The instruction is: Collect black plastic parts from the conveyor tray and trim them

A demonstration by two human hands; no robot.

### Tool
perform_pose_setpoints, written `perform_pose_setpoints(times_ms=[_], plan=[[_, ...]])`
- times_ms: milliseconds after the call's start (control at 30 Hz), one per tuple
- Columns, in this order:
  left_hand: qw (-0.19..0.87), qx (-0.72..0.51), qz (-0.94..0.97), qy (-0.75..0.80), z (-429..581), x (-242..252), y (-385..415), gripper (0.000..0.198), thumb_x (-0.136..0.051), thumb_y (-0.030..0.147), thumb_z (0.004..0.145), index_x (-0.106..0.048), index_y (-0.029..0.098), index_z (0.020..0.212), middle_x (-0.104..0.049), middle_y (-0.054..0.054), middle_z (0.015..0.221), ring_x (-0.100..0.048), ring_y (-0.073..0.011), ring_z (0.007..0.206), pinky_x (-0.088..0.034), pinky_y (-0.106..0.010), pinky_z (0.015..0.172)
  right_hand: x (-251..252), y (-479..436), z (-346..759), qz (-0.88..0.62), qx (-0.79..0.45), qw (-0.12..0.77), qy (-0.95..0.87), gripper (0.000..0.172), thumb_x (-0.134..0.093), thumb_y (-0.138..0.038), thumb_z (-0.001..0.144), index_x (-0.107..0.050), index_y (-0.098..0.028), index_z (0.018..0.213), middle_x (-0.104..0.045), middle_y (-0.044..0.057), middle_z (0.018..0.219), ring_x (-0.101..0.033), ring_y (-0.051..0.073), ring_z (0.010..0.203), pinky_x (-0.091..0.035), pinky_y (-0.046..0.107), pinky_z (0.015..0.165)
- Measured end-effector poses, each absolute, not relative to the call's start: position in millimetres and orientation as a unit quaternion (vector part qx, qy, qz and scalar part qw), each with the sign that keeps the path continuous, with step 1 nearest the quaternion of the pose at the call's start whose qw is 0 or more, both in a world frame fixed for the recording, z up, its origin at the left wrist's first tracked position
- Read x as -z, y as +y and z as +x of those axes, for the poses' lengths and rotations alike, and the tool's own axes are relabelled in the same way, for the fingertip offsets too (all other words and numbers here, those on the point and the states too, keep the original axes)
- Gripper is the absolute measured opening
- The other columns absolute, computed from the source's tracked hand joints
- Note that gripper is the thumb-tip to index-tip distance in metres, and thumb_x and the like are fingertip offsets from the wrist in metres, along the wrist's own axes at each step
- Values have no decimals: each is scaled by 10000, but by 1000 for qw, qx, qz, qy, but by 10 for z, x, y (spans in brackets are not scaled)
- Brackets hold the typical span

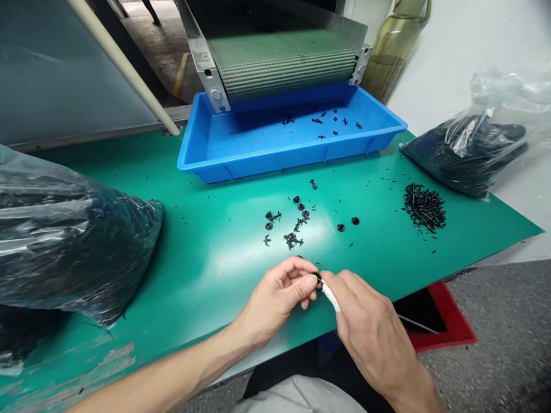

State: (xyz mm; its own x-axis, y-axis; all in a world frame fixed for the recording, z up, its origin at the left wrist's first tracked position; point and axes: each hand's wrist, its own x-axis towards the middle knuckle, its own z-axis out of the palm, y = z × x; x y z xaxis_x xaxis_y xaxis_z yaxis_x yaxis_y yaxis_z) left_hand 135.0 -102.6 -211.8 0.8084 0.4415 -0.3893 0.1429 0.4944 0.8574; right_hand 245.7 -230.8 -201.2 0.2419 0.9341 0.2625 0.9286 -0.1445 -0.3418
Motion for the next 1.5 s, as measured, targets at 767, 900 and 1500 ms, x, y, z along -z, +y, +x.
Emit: perform_pose_setpoints(times_ms=[767, 900, 1500], plan=[[798, -78, 517, 301, 1336, 2120, -1018, 252, -677, 372, 826, -616, 161, 949, -580, 20, 678, -480, -84, 612, -377, -231, 588, 2045, -2282, 2400, -769, 10, 190, -610, 337, -310, -74, 948, -577, -117, 1151, -552, 52, 795, -527, 191, 699, -396, 334, 629], [799, -119, 491, 325, 1349, 2150, -1048, 247, -685, 364, 823, -622, 163, 952, -592, 17, 692, -488, -78, 607, -388, -229, 602, 2093, -2189, 2230, -799, -28, 254, -544, 313, -307, -100, 957, -569, -130, 1127, -605, 65, 827, -585, 184, 702, -410, 298, 607], [882, -132, 357, 277, 1376, 2111, -1015, 178, -607, 281, 884, -623, 164, 1018, -635, -72, 994, -538, -111, 761, -386, -225, 585, 2064, -1904, 2948, -843, -58, 279, -457, 138, -493, -200, 898, -631, -201, 894, -611, 20, 803, -534, 149, 685, -340, 255, 589]])
